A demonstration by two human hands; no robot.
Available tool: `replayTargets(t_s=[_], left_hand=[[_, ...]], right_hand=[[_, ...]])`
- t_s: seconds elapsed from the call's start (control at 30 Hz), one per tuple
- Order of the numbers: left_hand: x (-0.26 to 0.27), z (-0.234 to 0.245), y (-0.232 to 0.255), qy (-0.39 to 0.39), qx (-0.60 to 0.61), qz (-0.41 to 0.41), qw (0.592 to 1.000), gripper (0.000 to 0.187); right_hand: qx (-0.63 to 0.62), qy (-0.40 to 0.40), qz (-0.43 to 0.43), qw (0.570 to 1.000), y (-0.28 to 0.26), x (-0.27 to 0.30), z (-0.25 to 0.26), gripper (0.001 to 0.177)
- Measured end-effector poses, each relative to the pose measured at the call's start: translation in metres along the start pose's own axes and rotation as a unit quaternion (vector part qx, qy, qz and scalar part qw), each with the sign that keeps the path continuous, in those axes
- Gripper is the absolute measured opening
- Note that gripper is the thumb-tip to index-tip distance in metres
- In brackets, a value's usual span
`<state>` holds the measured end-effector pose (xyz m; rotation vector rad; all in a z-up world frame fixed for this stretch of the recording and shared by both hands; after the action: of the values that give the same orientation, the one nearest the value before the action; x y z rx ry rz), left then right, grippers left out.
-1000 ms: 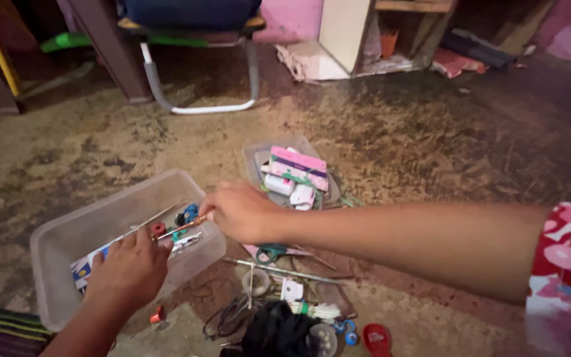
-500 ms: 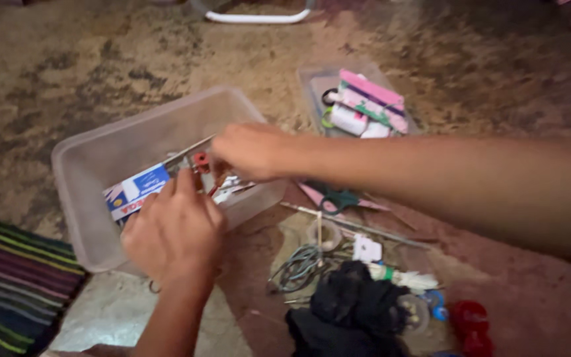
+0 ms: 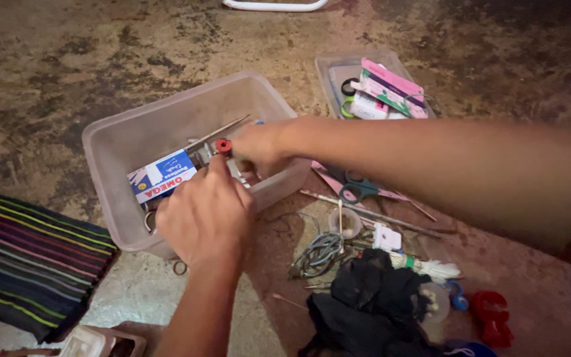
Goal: The person sits on the floor and handles a white electrical plug, attaching wires to it. They then pick up a metal rod and wrap a black cloth around it, followed by wrapping a rubber band around the cloth-covered rod.
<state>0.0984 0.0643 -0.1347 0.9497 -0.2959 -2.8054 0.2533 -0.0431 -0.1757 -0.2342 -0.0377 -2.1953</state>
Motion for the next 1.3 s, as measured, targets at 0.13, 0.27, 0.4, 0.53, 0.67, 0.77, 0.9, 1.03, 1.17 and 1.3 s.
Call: replayTargets(t_s=[0.13,0.27,0.4,0.53,0.67,0.77,0.9,1.03,1.17,1.3], left_hand=[[0.0,0.003,0.004,-0.03,-0.03,0.009,0.999,0.026],[0.003,-0.003,0.002,-0.057,-0.031,0.02,0.998,0.028],[0.006,0.005,0.007,0.034,-0.041,-0.054,0.997,0.03],[0.029,0.029,0.042,0.083,-0.006,-0.099,0.992,0.035],[0.066,0.04,0.105,0.035,0.005,-0.171,0.985,0.049],[0.105,0.039,0.146,-0.081,0.025,-0.202,0.976,0.067],[0.139,0.041,0.166,-0.317,0.002,-0.195,0.928,0.075],[0.152,0.053,0.16,-0.411,-0.031,-0.229,0.882,0.088],[0.151,0.055,0.155,-0.396,-0.054,-0.309,0.863,0.094],[0.151,0.044,0.154,-0.388,-0.051,-0.318,0.864,0.097]], right_hand=[[0.008,-0.045,-0.027,0.999,-0.002,0.002,0.002,0.025],[-0.022,0.099,-0.012,0.995,-0.004,0.038,0.027,0.027],[0.012,0.195,0.06,0.979,-0.02,0.108,0.063,0.029],[0.053,0.279,0.16,0.945,-0.053,0.191,0.077,0.028],[0.143,0.134,0.122,0.973,-0.073,0.254,0.067,0.022],[0.208,0.038,0.075,0.975,-0.083,0.299,0.055,0.024],[0.22,-0.013,0.055,0.974,-0.088,0.353,0.053,0.021],[0.235,-0.066,0.027,0.969,-0.083,0.393,0.052,0.023],[0.245,-0.059,0.03,0.967,-0.068,0.413,0.039,0.013],[0.228,-0.046,0.03,0.972,-0.057,0.411,0.025,0.016]])
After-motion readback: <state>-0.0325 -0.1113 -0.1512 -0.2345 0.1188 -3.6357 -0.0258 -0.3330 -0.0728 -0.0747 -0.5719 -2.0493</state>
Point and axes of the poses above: each hand's wrist, its own x-axis away from the middle knuckle, its own z-axis out of the back of the hand, y = z × x, the point moved 2 cm from there along -x, towards the middle knuckle, and after that the axes turned 12 degrees about y, right-handed, at the moved point
